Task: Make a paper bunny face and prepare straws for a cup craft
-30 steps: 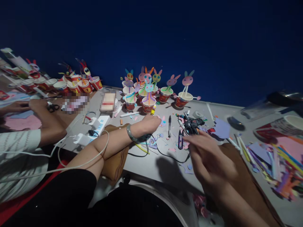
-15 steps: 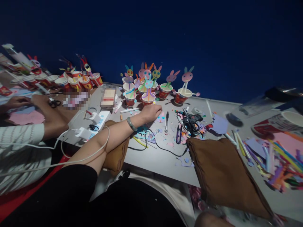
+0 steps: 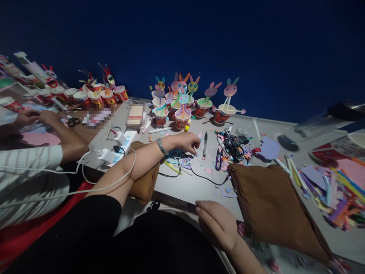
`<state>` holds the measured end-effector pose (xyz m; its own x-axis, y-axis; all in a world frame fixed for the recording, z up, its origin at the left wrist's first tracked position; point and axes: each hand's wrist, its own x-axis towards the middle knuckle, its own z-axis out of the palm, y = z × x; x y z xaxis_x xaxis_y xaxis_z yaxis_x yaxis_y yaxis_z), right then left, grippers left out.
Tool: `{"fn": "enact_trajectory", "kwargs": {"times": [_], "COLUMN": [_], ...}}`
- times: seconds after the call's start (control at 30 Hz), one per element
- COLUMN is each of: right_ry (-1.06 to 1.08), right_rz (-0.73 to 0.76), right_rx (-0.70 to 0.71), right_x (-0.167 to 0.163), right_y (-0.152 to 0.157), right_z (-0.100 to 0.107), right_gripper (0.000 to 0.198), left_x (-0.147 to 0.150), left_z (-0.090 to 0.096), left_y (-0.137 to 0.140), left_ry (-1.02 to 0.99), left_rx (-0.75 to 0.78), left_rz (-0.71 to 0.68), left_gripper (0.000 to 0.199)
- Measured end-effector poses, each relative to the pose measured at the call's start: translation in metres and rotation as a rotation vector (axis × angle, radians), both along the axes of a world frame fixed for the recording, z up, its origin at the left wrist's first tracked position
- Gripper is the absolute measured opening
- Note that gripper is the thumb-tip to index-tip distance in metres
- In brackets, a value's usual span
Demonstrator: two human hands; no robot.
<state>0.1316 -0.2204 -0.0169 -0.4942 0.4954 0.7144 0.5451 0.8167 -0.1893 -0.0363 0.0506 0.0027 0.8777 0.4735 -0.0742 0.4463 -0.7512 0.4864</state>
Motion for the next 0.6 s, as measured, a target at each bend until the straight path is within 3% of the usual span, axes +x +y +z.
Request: {"fn": "enact_trajectory", "kwargs": {"times": [0.1,0.2,0.43,0.53,0.6], "right_ry": [0.017,0.023,-0.105,-0.136,-0.213], "right_rz": [-0.091,-0.189,-0.529,-0.655,-0.654], "right_rx": [-0.006,-0.015,-0.009,-0.066,-0.112], "right_x": [0.008,0.02,0.063,0.081,0.087], "right_y": [0.005,0.0,-0.002,0.008,0.017], "right_z": [-0.031,-0.046,-0.036,-0.027,-0.023], "right_gripper": [0.025,0.027,0.031,0.018,0.013], "left_x": [0.002,0.003,-0.009,-0.015,-0.019], "left_z": [0.0,0.0,0.017,0.024,0.024], "left_y": [-0.005,-0.007,-0.005,-0.003,0.0], "left_ry": [0.112,0.18,0.398,0.545,0.571], "left_rx": [-0.013,-0.022,-0.108,-0.02,0.038], "left_rz": [-0.044,-0.059,0.015,0.137,0.218], "left_gripper": [0.019,0.014,0.015,0.017,0.017]}}
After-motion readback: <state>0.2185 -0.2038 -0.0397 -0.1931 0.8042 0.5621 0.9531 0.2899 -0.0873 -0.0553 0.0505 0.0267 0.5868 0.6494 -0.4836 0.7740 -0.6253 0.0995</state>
